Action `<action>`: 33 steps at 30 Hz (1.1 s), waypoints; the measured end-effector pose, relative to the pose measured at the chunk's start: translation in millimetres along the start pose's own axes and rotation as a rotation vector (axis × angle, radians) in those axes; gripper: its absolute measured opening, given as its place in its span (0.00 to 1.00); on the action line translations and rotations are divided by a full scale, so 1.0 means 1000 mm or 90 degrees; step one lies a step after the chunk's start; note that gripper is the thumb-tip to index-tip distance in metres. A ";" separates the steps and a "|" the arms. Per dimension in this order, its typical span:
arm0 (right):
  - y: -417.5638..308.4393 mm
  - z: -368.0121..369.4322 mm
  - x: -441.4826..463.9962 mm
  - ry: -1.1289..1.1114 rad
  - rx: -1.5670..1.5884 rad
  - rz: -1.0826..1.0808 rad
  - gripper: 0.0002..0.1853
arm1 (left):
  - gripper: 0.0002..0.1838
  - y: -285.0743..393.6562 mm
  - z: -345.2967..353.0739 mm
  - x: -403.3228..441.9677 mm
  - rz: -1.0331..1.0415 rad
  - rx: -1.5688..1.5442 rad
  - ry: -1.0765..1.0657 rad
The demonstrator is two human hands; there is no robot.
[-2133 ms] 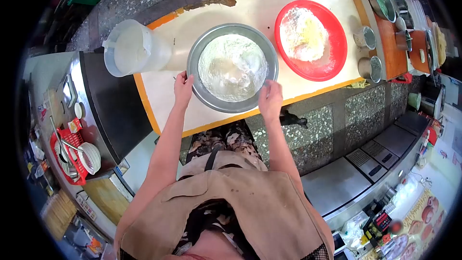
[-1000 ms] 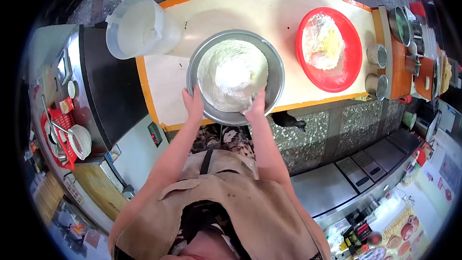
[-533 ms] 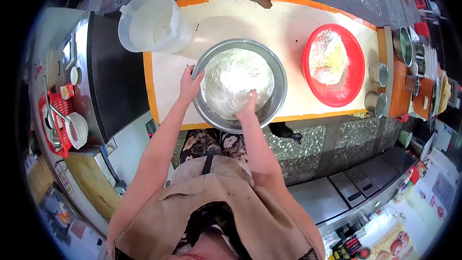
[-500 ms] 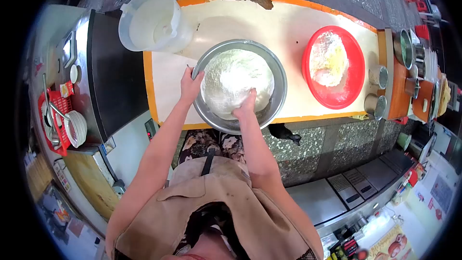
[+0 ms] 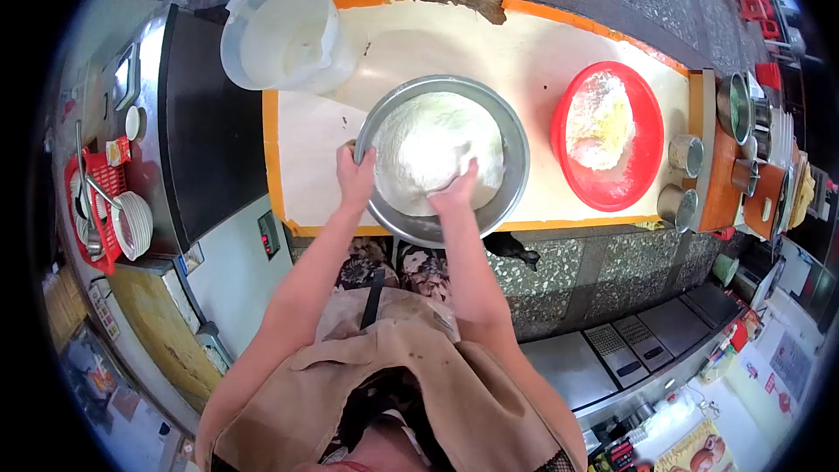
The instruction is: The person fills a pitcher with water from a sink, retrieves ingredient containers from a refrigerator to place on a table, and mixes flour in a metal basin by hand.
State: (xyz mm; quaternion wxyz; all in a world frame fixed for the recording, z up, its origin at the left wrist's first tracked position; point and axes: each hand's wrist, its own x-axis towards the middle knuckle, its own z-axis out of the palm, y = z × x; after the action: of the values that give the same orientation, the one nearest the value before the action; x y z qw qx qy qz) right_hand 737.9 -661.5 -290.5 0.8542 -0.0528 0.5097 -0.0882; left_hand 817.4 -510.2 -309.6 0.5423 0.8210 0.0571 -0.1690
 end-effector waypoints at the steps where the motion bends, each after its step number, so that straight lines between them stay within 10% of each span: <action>1: -0.011 0.000 -0.009 0.005 0.002 0.002 0.41 | 0.15 -0.005 0.004 -0.014 0.034 -0.013 0.055; 6: -0.038 -0.023 -0.043 0.256 -0.172 0.080 0.39 | 0.19 -0.026 0.029 -0.083 -0.158 -0.129 0.165; 9: -0.022 -0.030 -0.005 0.109 -0.145 0.015 0.41 | 0.20 -0.020 0.021 -0.072 -0.236 -0.112 0.079; 13: -0.033 -0.003 0.040 -0.040 -0.116 0.029 0.40 | 0.16 0.011 0.002 0.007 -0.214 -0.127 0.010; 15: -0.056 0.012 0.029 -0.037 -0.140 0.047 0.40 | 0.12 0.005 0.007 0.013 0.002 -0.003 0.078; 24: -0.083 0.009 0.065 0.033 -0.269 0.057 0.39 | 0.22 -0.004 0.095 -0.065 -0.269 -0.242 0.310; 33: -0.095 0.032 0.015 -0.018 -0.449 0.080 0.44 | 0.18 0.012 0.039 0.030 -0.094 -0.109 0.148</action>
State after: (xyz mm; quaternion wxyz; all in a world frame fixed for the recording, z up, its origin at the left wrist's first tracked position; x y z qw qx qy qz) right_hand 763.8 -757.0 -270.7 0.7943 -0.3140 0.4990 0.1467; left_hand 840.1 -553.0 -322.7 0.5861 0.7794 0.1942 -0.1066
